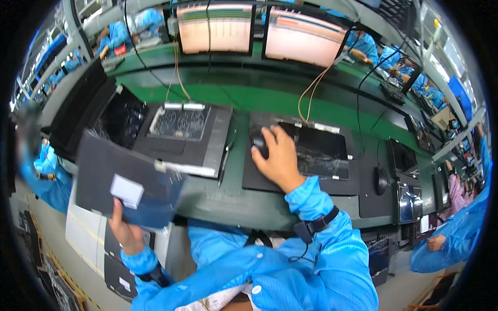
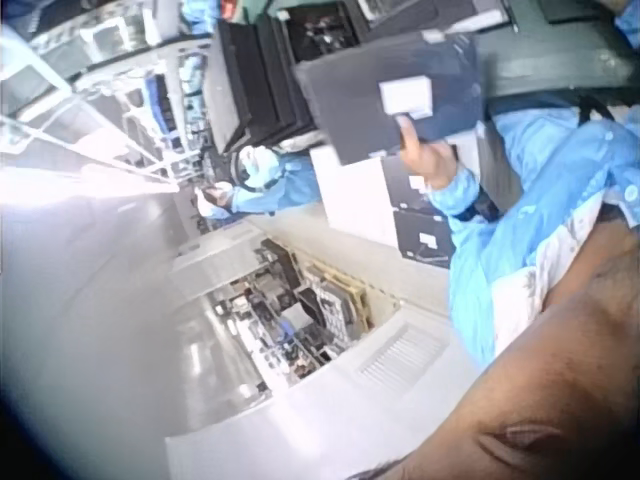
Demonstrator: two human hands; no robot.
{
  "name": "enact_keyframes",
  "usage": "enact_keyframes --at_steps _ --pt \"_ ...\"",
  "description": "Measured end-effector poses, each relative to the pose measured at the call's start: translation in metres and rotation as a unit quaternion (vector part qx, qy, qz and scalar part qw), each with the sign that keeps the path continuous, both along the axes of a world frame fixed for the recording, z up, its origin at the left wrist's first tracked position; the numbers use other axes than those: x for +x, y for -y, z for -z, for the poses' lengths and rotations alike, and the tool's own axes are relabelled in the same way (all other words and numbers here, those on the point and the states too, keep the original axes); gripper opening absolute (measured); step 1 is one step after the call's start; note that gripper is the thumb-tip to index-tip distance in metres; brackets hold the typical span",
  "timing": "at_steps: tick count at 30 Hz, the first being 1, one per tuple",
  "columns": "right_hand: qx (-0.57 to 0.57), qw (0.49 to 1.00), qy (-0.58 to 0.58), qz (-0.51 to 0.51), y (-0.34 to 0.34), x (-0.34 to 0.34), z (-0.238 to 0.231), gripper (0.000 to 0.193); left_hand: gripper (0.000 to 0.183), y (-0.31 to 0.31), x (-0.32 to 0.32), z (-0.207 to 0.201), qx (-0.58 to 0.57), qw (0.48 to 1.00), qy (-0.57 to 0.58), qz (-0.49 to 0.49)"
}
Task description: Assembling and testing tablet-like electronic devices on a factory line.
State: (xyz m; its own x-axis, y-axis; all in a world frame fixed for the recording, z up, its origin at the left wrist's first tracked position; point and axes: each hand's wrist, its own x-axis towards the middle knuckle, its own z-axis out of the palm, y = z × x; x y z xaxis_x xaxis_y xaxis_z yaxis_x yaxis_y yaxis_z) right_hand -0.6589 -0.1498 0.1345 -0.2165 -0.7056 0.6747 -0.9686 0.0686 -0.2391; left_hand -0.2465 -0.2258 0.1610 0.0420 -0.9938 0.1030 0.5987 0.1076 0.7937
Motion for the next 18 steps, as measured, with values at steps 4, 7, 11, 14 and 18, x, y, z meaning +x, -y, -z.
enact_keyframes --at_steps 4,7,11,14,18 --pt "0.032 0.999 0.011 0.034 0.003 0.015 0.002 0.057 0.040 -0.021 0.005 0.046 0.142 0.978 -0.108 0.110" --pt "0.041 0.999 0.015 0.031 0.009 0.018 0.002 0.052 0.040 -0.028 -0.011 0.055 0.159 0.966 -0.144 0.143" --pt "0.046 0.998 0.003 0.032 0.011 0.017 0.005 0.049 0.040 -0.022 -0.028 0.059 0.144 0.959 -0.176 0.167" --pt "0.034 0.999 0.015 0.030 0.012 0.016 0.007 0.048 0.040 -0.010 -0.034 0.066 0.154 0.960 -0.164 0.165" --pt "0.035 0.999 0.020 0.027 0.013 0.018 0.007 0.048 0.041 0.001 -0.039 0.069 0.161 0.958 -0.158 0.178"
